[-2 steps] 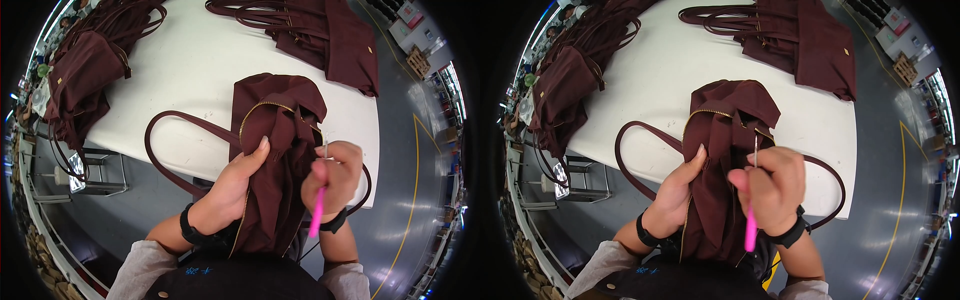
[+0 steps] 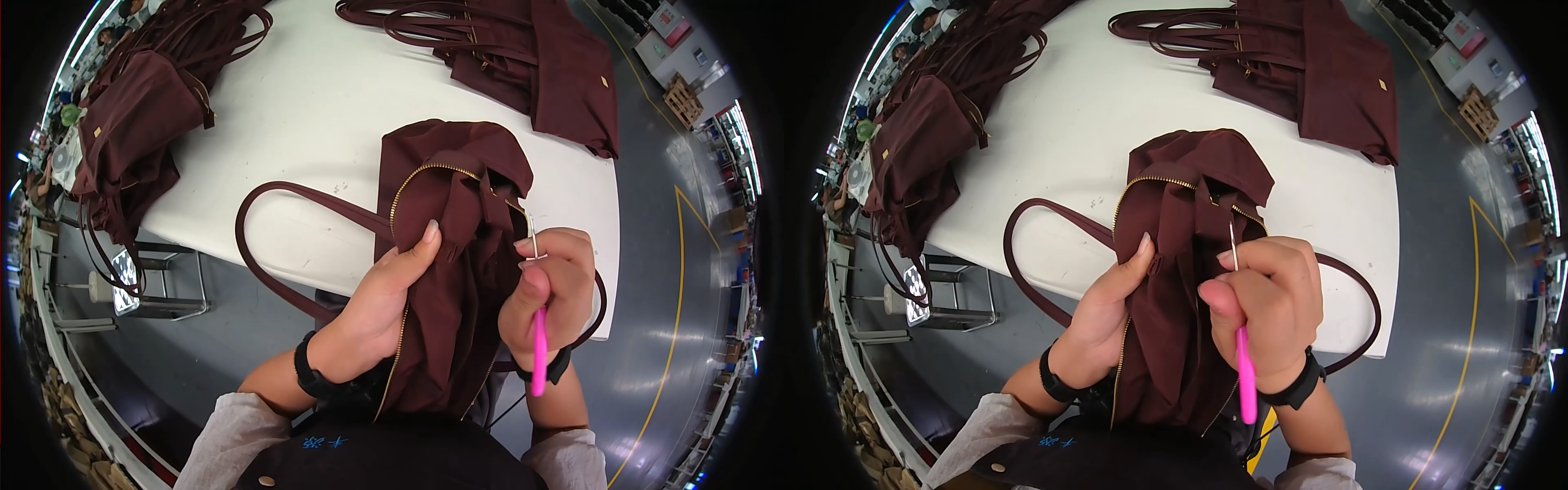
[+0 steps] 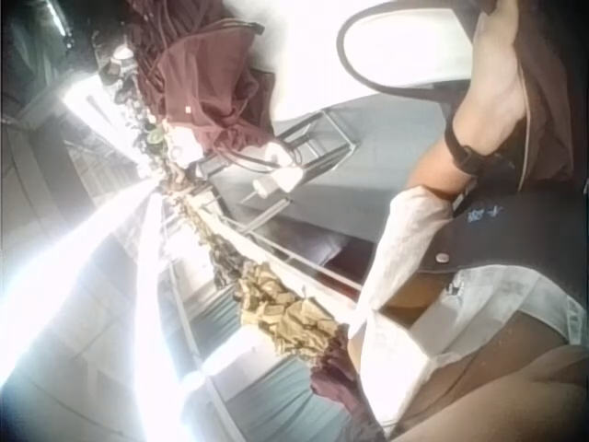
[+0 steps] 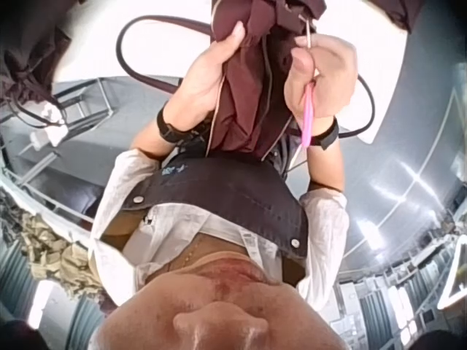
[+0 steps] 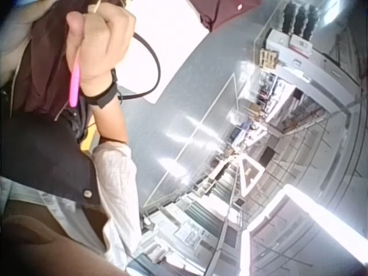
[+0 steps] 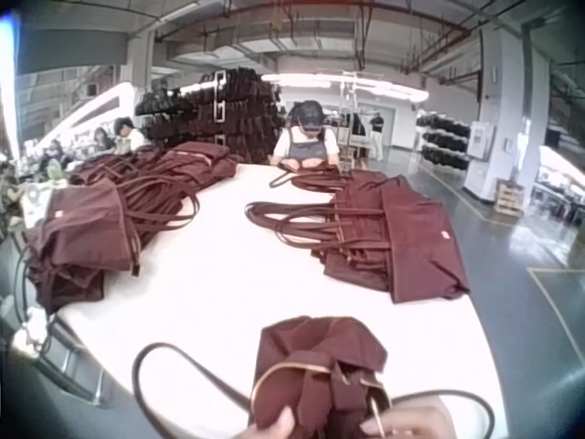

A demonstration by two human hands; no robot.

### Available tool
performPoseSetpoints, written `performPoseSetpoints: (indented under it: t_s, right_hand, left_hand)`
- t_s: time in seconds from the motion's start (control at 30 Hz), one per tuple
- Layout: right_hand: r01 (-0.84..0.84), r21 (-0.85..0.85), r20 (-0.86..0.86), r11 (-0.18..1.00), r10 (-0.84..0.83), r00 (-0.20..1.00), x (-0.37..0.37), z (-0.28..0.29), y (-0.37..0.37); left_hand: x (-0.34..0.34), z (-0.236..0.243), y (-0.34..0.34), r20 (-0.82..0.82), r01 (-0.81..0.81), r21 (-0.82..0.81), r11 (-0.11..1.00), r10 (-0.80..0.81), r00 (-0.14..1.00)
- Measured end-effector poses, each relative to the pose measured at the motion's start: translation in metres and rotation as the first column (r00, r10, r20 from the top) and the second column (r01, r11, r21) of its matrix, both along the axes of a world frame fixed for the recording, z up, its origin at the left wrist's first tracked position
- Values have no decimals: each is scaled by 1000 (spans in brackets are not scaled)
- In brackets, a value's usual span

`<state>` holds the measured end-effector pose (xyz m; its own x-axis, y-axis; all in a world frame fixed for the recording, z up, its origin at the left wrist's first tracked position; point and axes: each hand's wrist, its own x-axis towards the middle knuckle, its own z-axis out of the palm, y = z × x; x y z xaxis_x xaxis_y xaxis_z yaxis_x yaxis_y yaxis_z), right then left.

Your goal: The recorder is sewing and inspecting the interior and exterior of maroon leather tote bags at a workshop table.

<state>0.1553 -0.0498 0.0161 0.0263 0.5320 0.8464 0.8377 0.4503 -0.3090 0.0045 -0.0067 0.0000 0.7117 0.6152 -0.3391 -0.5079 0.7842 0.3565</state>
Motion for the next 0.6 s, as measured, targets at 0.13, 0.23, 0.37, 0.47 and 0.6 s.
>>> performPoseSetpoints:
  t_s: [0.13,0.23,0.37,0.47,0.6]
  right_hand:
    - [-133,-143,-206,981,102,973,-10,8,-7]
    - [-182,-210,-248,961,128,960,-11,12,-16]
    - [-157,-328,-393,932,17,919,7,20,-43]
    - [-268,-486,-399,832,61,915,42,33,-72]
    - [-356,-828,-356,433,85,931,47,23,-105]
  left_hand:
    - [-1,0,1,-48,5,69,998,-1,999]
    - [-4,6,0,-103,-10,133,991,24,994]
    - [-3,4,0,-187,-49,239,970,96,978]
    - [3,-5,4,-312,-63,310,949,164,936]
    - [-4,-6,17,-285,-52,402,914,178,942]
